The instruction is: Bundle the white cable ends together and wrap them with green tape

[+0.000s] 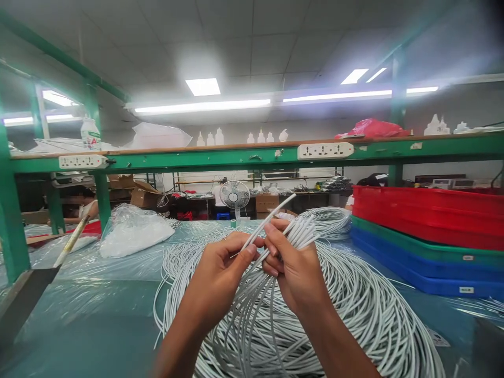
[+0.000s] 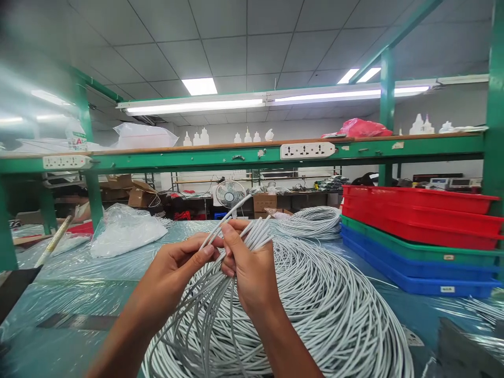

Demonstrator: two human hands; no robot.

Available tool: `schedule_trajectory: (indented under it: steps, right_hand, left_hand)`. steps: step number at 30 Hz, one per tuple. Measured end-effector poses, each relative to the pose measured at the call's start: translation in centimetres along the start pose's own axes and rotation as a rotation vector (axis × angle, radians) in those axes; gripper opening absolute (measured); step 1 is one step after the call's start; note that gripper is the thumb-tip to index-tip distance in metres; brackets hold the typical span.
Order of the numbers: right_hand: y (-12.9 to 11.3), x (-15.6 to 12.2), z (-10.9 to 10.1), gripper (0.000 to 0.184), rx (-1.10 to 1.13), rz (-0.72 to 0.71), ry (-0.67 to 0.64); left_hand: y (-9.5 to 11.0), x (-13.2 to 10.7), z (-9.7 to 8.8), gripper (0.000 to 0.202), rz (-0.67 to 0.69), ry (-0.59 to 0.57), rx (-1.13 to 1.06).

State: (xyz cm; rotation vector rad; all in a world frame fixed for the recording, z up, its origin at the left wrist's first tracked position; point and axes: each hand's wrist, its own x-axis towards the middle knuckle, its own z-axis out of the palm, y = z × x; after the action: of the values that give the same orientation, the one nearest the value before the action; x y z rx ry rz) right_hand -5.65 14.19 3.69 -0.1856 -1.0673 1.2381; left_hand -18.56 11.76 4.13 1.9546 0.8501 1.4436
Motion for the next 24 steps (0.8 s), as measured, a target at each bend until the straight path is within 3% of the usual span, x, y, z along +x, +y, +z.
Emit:
schedule_trajectory:
  steps: [9, 24]
  right_hand:
    - [-1.8, 0.7, -1.1, 0.021, 0.074, -0.121, 0.139]
    - [-1.6, 0.5, -0.9, 0.02, 0.061, -0.095, 0.081]
  left_hand:
    - [-0.1, 0.1, -0.2, 0.038, -0.088, -0.078, 0.182]
    - [-0.1, 0.1, 0.1, 0.045, -0.057, -0.116, 0.267]
